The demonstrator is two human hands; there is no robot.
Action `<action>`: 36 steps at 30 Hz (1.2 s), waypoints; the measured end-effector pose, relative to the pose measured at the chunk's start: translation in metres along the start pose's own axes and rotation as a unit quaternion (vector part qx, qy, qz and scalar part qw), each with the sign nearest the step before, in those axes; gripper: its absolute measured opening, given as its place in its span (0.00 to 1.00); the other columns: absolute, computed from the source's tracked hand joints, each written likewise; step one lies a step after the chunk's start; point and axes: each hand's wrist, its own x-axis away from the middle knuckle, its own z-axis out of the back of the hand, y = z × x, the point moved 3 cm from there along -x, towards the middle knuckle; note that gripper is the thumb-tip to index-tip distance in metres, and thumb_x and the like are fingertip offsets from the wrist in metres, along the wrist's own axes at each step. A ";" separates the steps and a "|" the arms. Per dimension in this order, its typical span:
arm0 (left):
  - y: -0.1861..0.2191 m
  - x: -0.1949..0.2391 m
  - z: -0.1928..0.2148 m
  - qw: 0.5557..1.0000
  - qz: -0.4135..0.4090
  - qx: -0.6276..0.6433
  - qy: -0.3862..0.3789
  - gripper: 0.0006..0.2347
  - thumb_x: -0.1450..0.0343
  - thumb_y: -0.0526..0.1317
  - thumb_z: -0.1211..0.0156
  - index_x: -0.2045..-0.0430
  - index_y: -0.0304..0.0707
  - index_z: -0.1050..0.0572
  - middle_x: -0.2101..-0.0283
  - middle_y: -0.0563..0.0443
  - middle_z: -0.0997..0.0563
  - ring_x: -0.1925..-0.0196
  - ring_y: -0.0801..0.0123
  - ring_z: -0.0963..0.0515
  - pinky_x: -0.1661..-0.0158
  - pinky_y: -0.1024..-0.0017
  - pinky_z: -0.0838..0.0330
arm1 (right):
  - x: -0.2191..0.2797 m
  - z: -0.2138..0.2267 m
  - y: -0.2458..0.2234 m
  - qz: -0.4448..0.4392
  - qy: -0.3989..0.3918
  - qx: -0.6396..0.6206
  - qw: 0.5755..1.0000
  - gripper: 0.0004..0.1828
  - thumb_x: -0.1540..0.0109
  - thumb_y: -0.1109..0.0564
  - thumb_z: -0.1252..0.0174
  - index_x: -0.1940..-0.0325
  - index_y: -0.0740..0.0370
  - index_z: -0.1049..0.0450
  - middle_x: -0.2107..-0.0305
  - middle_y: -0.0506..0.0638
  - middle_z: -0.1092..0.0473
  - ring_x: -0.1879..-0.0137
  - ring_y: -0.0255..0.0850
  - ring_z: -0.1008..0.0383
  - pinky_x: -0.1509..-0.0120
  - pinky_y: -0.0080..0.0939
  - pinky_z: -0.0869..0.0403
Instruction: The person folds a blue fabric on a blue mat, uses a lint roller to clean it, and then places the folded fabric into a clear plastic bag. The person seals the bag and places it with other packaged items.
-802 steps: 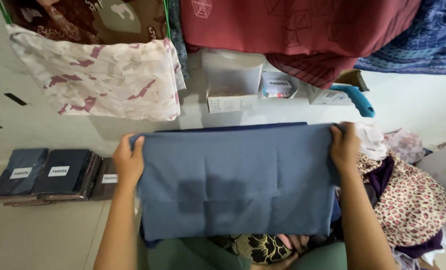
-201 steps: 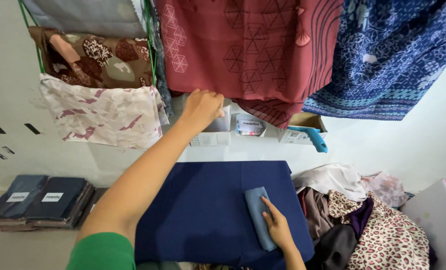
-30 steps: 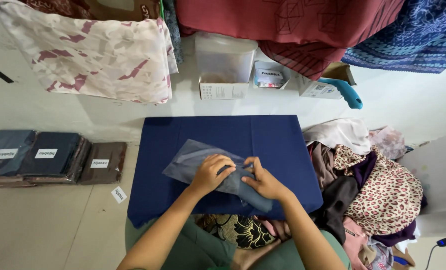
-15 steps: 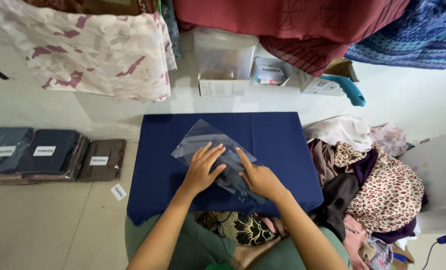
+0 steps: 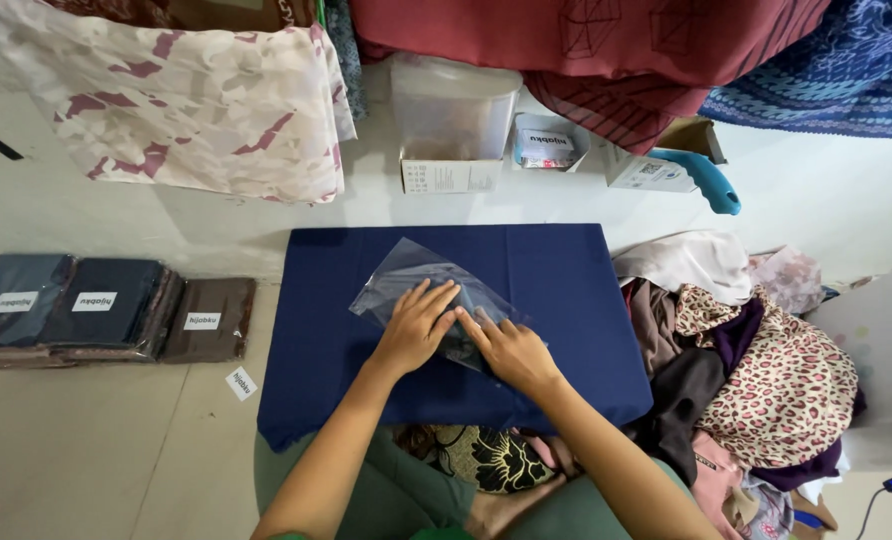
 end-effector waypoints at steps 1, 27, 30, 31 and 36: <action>0.000 0.000 0.004 1.000 0.000 0.000 -0.001 0.20 0.20 0.53 0.56 0.33 0.56 0.31 0.34 0.53 0.26 0.30 0.43 0.33 0.35 0.42 0.40 | 0.002 -0.002 0.001 -0.001 0.000 0.000 1.000 0.32 0.37 0.57 0.55 0.26 0.53 0.37 0.61 0.48 0.23 0.68 0.41 0.25 0.72 0.36 0.25; 0.001 -0.015 -0.061 0.982 -0.139 -0.095 -0.089 0.25 0.22 0.60 0.61 0.34 0.51 0.31 0.32 0.47 0.29 0.28 0.43 0.35 0.33 0.41 0.45 | 0.064 0.022 0.006 0.024 0.044 -0.352 0.935 0.27 0.29 0.61 0.69 0.33 0.67 0.30 0.50 0.59 0.24 0.38 0.57 0.25 0.33 0.58 0.31; 0.001 -0.022 -0.065 0.974 -0.108 -0.111 -0.165 0.28 0.22 0.62 0.67 0.29 0.53 0.38 0.27 0.51 0.35 0.23 0.46 0.43 0.29 0.43 0.53 | 0.085 0.008 0.010 -0.033 -0.006 -0.342 0.939 0.40 0.47 0.61 0.45 0.29 0.75 0.39 0.40 0.67 0.31 0.32 0.61 0.31 0.26 0.60 0.37; 0.002 -0.025 -0.067 0.974 -0.108 -0.110 -0.165 0.28 0.22 0.62 0.67 0.29 0.53 0.38 0.27 0.51 0.35 0.23 0.46 0.43 0.29 0.43 0.53 | 0.092 0.003 0.011 -0.033 -0.006 -0.343 0.939 0.40 0.47 0.61 0.45 0.29 0.75 0.39 0.40 0.67 0.31 0.32 0.61 0.31 0.26 0.60 0.37; -0.011 -0.035 -0.085 0.968 -0.084 -0.104 -0.214 0.26 0.21 0.59 0.67 0.26 0.57 0.44 0.23 0.56 0.43 0.21 0.49 0.50 0.28 0.43 0.56 | 0.115 -0.020 0.006 -0.056 -0.044 -0.299 0.952 0.41 0.53 0.58 0.32 0.35 0.67 0.31 0.36 0.61 0.33 0.27 0.60 0.37 0.23 0.61 0.43</action>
